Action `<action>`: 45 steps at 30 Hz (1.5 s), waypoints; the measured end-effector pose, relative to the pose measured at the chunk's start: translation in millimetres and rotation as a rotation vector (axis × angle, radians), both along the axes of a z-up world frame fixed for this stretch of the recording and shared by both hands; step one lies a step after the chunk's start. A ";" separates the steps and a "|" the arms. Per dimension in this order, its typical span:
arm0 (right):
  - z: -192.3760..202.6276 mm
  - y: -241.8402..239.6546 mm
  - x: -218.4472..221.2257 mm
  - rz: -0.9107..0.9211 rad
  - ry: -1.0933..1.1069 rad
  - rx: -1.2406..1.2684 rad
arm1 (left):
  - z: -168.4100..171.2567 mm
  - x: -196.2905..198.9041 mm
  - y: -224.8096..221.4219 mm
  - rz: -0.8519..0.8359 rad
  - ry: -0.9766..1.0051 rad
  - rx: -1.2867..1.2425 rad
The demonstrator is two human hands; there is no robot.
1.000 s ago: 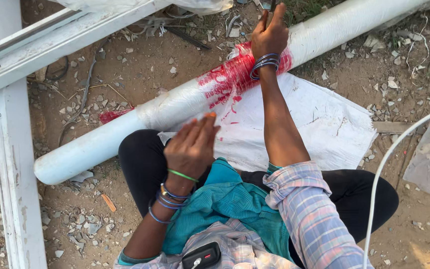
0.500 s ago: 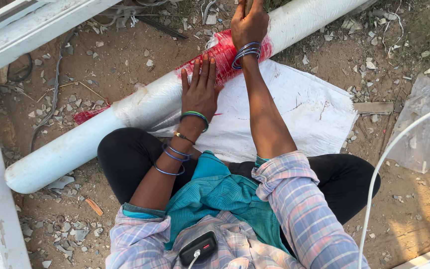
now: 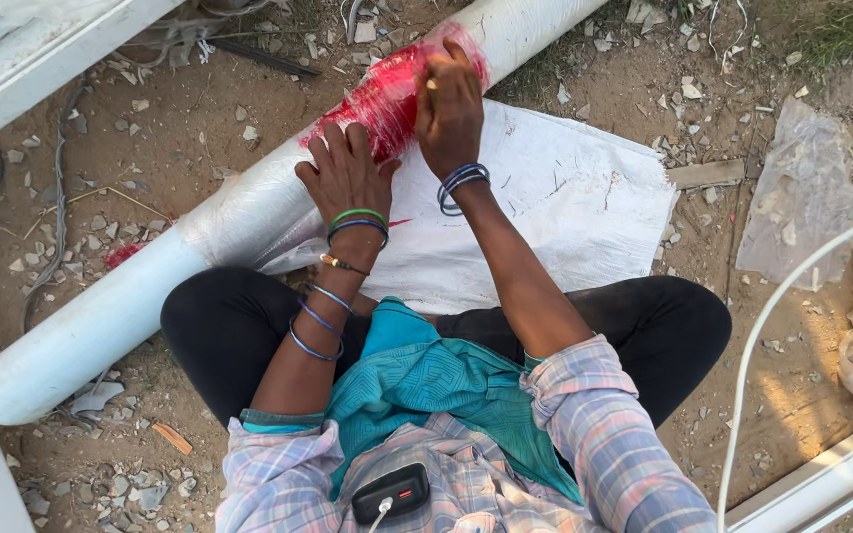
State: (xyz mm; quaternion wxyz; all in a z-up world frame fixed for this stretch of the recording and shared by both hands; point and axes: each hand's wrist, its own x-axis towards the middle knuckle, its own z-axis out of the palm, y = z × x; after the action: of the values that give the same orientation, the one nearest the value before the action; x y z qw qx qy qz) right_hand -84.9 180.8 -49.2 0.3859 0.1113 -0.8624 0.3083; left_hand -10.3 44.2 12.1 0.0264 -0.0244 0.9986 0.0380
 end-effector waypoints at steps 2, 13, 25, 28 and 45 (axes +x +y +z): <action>-7.4 -12.0 -17.1 0.033 0.004 0.074 | -6.6 -11.9 -4.0 -0.018 0.119 -0.069; -33.9 -30.4 -55.9 -0.004 -0.009 0.042 | -87.7 6.1 -2.6 -0.198 0.008 0.143; -74.1 -38.1 -151.1 -0.158 -0.183 0.253 | 3.8 104.0 4.2 -0.348 0.103 0.524; -75.9 -42.4 -149.7 -0.132 -0.310 0.031 | 55.1 84.7 -28.8 -0.399 0.321 0.540; -9.4 -16.3 18.8 0.112 -0.092 0.105 | -4.4 54.1 -61.2 -0.205 0.196 0.420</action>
State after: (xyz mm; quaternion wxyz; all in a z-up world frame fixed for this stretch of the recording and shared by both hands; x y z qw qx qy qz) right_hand -66.1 164.5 -58.6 0.3214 0.1652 -0.8867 0.2884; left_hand 43.9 -17.1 7.7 -0.0625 0.0870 0.9639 0.2438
